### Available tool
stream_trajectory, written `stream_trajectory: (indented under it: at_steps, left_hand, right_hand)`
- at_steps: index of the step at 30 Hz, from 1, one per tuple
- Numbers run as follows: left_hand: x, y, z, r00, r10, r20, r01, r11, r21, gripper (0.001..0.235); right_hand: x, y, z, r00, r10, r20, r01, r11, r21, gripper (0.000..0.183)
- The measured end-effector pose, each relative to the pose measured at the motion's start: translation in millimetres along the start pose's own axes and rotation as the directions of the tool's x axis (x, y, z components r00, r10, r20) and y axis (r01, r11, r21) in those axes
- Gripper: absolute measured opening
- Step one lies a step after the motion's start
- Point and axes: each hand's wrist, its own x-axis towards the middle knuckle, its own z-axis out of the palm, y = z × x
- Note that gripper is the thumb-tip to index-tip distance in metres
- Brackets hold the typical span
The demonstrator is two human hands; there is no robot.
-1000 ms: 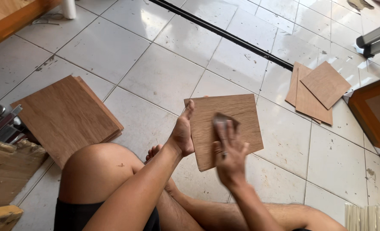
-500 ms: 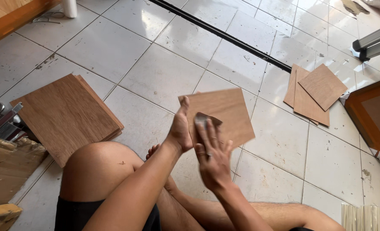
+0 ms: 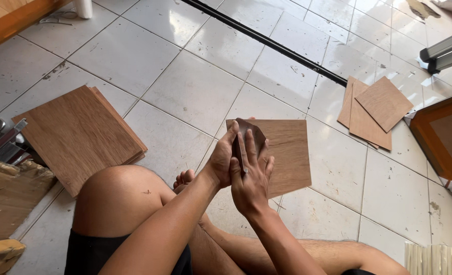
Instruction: The person sits on a tiled floor and sands small square wood tiles using a sanding block. They hold each tile with one hand and rub the surface with the sanding block in the other, flipping the tiles to sand both sides. Finished tiles are placed in a separate pile.
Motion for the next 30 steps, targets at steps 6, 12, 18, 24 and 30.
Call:
stream_trajectory:
  at_steps: [6, 12, 18, 24, 30]
  left_hand:
    - [-20, 35, 8, 0.996, 0.081, -0.036, -0.077, 0.993, 0.092, 0.058]
    - [-16, 32, 7, 0.990, 0.142, -0.026, -0.140, 0.989, 0.043, 0.060]
    - [44, -35, -21, 0.948, 0.162, -0.274, -0.102, 0.970, 0.220, 0.077]
    - [58, -50, -52, 0.838, 0.420, -0.349, 0.107, 0.500, 0.859, 0.120]
    - [-11, -23, 50, 0.989, 0.110, 0.095, -0.145, 0.807, 0.572, 0.124]
  right_hand:
    - [17, 138, -37, 0.958, 0.096, -0.271, -0.015, 0.958, 0.286, 0.064]
    - [-6, 322, -42, 0.481, 0.862, 0.160, -0.343, 0.017, 0.939, 0.091]
    - [-17, 145, -96, 0.711, 0.611, 0.348, -0.290, -0.196, 0.937, 0.087]
    - [-20, 203, -62, 0.760, 0.650, -0.014, 0.052, -0.039, 0.998, 0.063]
    - [-37, 164, -63, 0.791, -0.156, -0.591, 0.273, 0.955, 0.113, 0.007]
